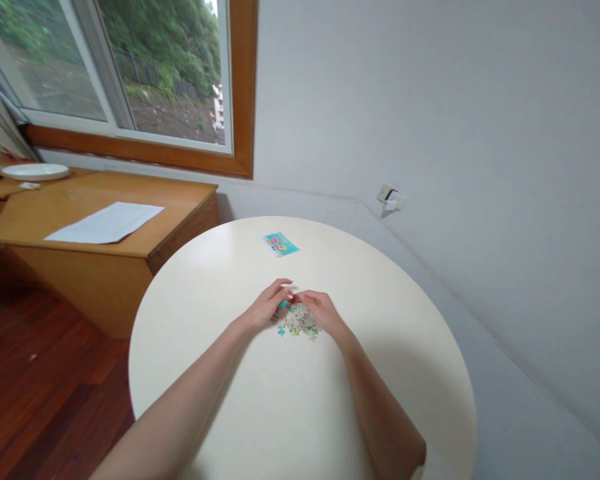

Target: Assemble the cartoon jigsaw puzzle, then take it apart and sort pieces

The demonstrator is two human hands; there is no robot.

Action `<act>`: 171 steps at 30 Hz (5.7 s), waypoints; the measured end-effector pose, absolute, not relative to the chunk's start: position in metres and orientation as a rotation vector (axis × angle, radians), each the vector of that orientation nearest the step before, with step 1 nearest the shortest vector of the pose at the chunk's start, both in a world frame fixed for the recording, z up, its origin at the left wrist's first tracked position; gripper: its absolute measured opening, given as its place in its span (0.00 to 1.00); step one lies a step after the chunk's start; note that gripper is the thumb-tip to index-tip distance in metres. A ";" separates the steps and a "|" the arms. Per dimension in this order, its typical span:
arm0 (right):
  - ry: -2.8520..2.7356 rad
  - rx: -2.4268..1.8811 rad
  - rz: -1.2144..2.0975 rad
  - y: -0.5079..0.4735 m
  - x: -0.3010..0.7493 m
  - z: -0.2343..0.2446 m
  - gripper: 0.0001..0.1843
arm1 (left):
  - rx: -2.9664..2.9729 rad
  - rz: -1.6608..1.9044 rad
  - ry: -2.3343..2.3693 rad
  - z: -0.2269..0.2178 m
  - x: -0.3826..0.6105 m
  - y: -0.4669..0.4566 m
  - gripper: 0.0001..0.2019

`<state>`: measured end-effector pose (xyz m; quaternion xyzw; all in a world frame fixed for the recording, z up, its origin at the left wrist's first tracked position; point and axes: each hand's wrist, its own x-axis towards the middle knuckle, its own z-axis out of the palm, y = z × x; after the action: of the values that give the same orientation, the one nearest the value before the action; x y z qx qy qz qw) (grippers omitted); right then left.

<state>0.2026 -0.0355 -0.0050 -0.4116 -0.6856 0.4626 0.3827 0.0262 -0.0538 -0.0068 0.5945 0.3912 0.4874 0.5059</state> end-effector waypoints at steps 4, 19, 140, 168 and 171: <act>-1.626 -1.015 1.370 -0.036 0.210 0.001 0.16 | 1.245 1.165 0.857 -0.003 0.028 -0.055 0.25; -1.280 -0.951 1.492 -0.034 0.223 -0.001 0.19 | 1.254 1.123 0.917 0.015 0.027 -0.060 0.20; -1.684 -1.325 0.809 -0.040 0.220 -0.007 0.08 | 2.108 0.807 1.568 0.004 0.033 -0.071 0.08; -2.229 -0.830 0.527 -0.056 0.207 0.009 0.10 | 1.804 1.268 1.315 0.012 0.000 -0.032 0.05; -2.249 -0.836 0.547 -0.056 0.209 0.009 0.11 | 1.821 1.208 1.237 0.009 -0.001 -0.034 0.05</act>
<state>0.2091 -0.0557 0.0089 -0.3201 -0.8615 0.2094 0.3340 -0.0008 -0.0339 0.0094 0.6895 0.4684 0.4572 0.3100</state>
